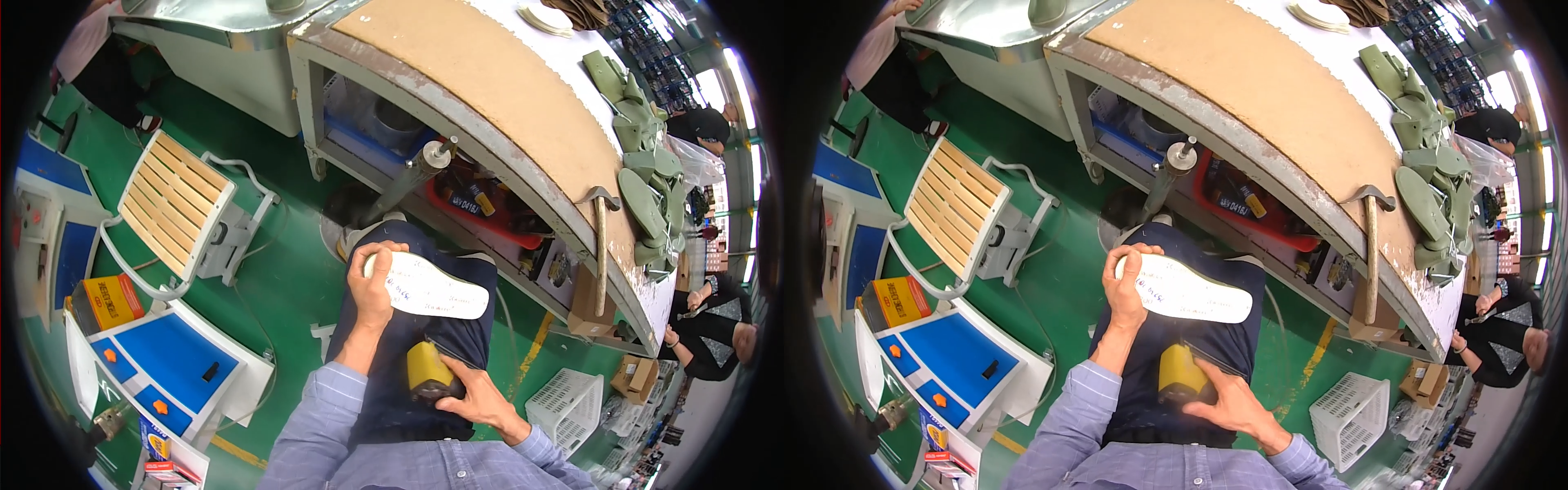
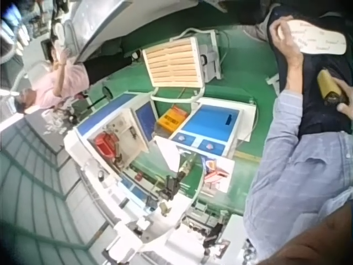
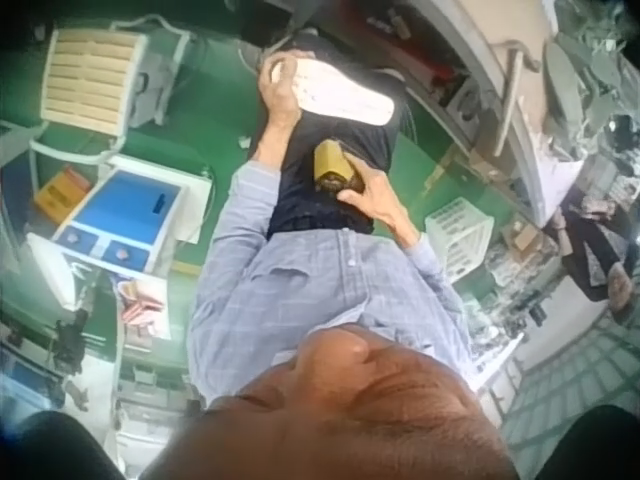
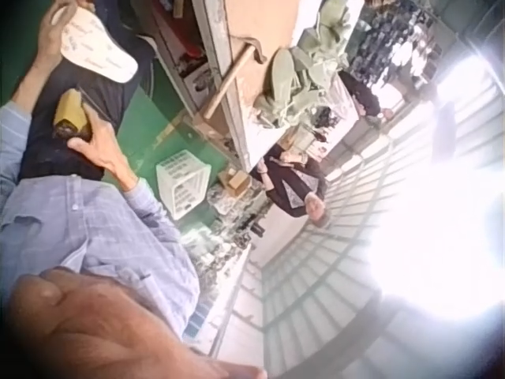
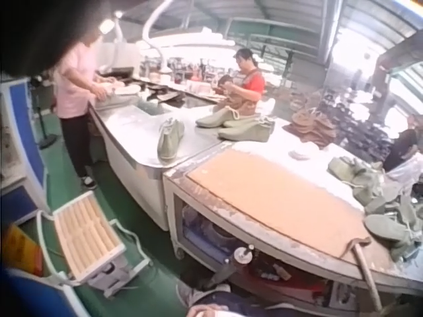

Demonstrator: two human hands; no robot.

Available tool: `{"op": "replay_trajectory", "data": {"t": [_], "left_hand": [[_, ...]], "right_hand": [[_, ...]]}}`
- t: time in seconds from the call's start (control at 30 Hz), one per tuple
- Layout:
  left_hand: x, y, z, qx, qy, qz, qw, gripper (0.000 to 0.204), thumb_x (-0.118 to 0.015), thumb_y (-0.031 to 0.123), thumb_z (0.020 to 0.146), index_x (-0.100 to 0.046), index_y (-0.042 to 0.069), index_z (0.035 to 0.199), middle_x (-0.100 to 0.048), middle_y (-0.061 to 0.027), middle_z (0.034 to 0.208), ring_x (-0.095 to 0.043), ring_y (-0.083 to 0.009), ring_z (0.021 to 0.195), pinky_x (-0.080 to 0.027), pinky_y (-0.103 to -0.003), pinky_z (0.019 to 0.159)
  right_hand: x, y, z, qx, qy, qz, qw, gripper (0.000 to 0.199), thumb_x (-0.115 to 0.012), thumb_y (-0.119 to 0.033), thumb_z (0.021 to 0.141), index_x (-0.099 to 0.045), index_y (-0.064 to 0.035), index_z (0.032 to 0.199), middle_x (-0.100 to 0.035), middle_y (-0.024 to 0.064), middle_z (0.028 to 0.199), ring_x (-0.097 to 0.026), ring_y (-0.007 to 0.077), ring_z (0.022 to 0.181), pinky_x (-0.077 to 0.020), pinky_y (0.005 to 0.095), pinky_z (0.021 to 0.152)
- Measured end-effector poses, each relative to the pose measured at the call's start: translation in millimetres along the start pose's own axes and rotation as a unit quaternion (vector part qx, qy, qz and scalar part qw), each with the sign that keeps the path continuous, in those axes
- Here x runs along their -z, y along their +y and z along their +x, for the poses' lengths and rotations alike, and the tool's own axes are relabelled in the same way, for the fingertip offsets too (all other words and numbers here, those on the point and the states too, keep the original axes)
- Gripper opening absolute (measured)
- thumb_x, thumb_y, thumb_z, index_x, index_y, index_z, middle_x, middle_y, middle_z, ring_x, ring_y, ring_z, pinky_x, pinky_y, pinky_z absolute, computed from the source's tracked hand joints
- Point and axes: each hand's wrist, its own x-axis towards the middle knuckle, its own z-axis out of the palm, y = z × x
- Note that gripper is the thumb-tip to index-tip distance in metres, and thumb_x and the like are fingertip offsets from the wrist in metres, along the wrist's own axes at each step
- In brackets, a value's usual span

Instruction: The person is assembling shoes by attaching soles to shoe lasts and securing them with tools.

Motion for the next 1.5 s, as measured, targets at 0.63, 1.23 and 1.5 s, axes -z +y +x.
{"op": "replay_trajectory", "data": {"t": [0.63, 1.23, 1.5], "left_hand": [[-134.3, 183.2, 95.6, -0.252, -0.178, 0.388, 0.869, 0.079, -0.054, 0.048, 0.095, -0.022, 0.001, 0.149, -0.029, -0.0217, 0.151, -0.026, -0.0284, 0.142, -0.022, -0.047, 0.114], [-136.7, 198.9, 343.4, -0.367, 0.173, 0.724, 0.558, 0.063, -0.077, 0.052, 0.068, -0.068, 0.008, 0.111, -0.024, -0.0204, 0.152, -0.024, -0.0468, 0.139, -0.028, -0.061, 0.108], [-67.4, 288.6, 447.4, -0.39, 0.252, 0.674, 0.574, 0.063, -0.079, 0.044, 0.071, -0.064, 0.001, 0.115, -0.042, -0.0275, 0.137, -0.043, -0.042, 0.126, -0.041, -0.046, 0.101]], "right_hand": [[100.2, -181.8, 133.5, 0.405, 0.292, 0.266, 0.825, 0.07, -0.062, -0.021, 0.09, -0.028, 0.0045, 0.146, -0.046, 0.0212, 0.14, -0.051, 0.0274, 0.126, -0.0369, 0.035, 0.108], [173.4, -94.9, 230.5, 0.143, 0.475, -0.32, 0.807, 0.045, -0.061, -0.03, 0.087, -0.056, -0.0038, 0.123, -0.05, 0.018, 0.133, -0.042, 0.0358, 0.128, -0.0305, 0.0509, 0.109], [172.7, -97.6, 216.0, 0.158, 0.44, -0.326, 0.822, 0.05, -0.059, -0.036, 0.088, -0.053, -0.0064, 0.129, -0.048, 0.0175, 0.136, -0.041, 0.0354, 0.13, -0.0318, 0.0515, 0.109]]}}
